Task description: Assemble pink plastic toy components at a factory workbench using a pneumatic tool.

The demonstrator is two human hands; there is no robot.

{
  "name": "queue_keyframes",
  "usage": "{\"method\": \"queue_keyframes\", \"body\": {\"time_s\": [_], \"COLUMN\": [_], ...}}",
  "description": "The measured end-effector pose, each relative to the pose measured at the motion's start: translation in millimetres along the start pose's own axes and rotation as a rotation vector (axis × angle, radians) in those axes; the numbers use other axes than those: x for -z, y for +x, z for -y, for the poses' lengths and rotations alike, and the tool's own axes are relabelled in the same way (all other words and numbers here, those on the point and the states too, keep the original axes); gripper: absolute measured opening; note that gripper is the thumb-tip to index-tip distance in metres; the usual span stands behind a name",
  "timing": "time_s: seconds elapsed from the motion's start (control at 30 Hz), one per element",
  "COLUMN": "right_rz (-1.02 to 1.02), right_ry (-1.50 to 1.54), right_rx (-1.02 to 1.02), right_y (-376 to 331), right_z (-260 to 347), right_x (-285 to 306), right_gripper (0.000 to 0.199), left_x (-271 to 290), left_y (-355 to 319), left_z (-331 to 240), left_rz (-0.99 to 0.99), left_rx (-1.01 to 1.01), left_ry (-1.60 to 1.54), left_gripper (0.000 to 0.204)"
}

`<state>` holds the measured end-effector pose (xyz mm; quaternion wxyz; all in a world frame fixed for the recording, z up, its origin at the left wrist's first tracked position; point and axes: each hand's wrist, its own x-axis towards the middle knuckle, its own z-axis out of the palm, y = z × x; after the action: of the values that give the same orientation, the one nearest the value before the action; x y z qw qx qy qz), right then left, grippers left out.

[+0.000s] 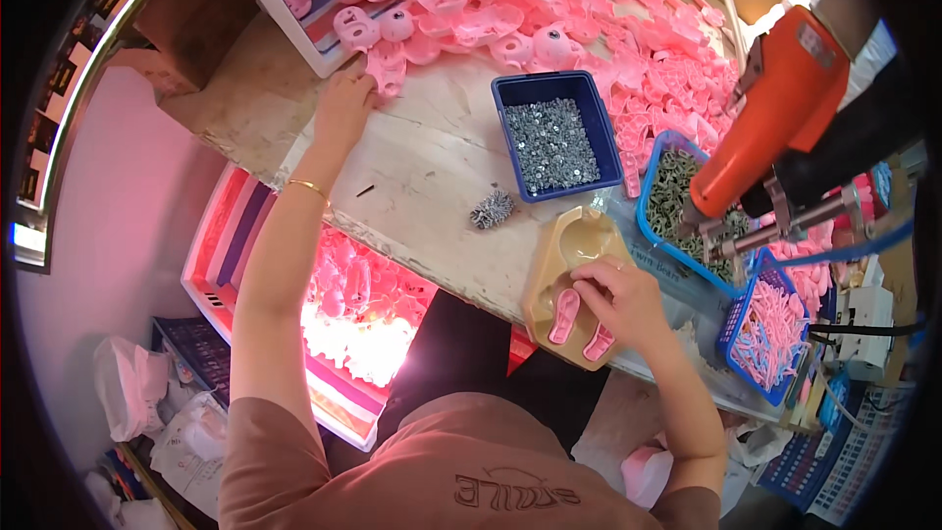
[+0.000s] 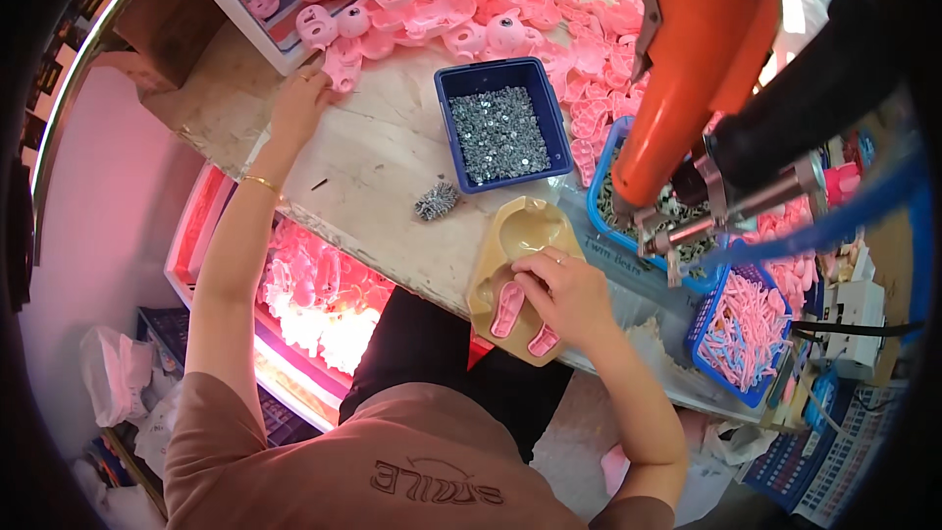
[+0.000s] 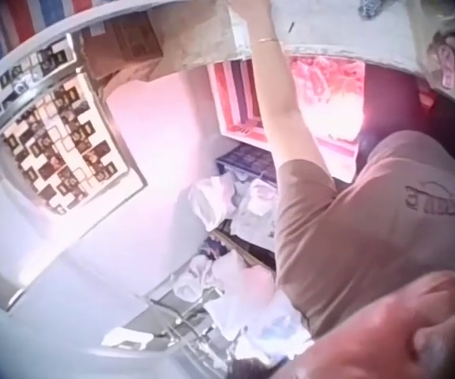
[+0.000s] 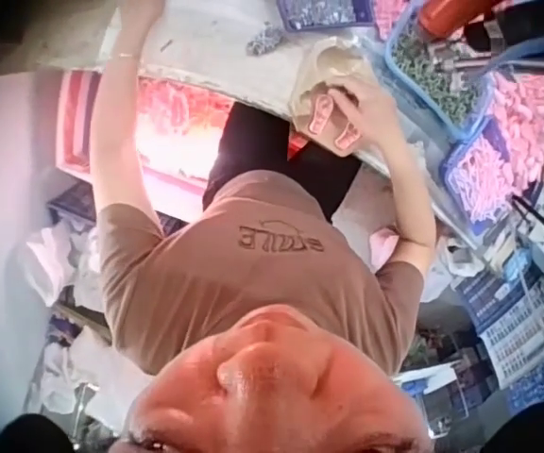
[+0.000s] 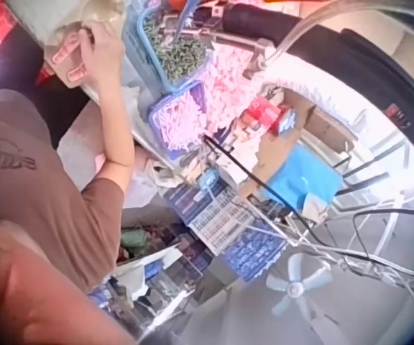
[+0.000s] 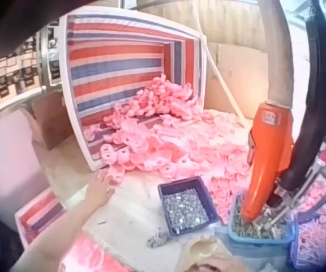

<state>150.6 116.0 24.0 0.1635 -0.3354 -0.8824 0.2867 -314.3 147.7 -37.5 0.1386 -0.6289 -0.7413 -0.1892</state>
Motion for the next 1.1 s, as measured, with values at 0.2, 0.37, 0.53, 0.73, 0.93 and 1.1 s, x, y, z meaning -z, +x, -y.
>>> {"method": "queue_keyframes", "body": {"time_s": [0.2, 0.37, 0.53, 0.73, 0.93, 1.1], "right_rz": [0.062, -0.329, -0.355, -0.317, -0.174, -0.187], "right_ry": [0.053, 0.104, -0.207, -0.344, -0.342, -0.366], "right_rx": [-0.04, 0.131, 0.382, 0.257, 0.151, 0.036], "right_y": [0.3, 18.9, 34.1, -30.1, -60.9, -74.5], "right_z": [6.8, 40.1, 54.0, 29.6, 19.8, 15.6], "right_x": [3.9, 10.4, 22.9, 32.2, 1.3, 21.4], "right_gripper": [0.012, 0.029, 0.033, 0.027, 0.04, 0.057], "left_x": [72.6, 145.4, 142.9, 126.2, 93.0, 83.8], "left_y": [-26.2, -47.5, -63.5, -89.0, -115.2, -125.1], "left_z": [-8.9, -74.2, -147.8, -198.9, -248.1, -259.2], "left_rz": [0.418, 0.633, 0.477, 0.188, 0.326, 0.445], "left_rx": [0.223, 0.175, -0.36, -0.342, -0.472, -0.474], "left_ry": [-0.732, -1.065, -1.017, -0.869, -0.807, -0.653], "left_gripper": [0.022, 0.013, 0.021, 0.065, 0.091, 0.093]}}
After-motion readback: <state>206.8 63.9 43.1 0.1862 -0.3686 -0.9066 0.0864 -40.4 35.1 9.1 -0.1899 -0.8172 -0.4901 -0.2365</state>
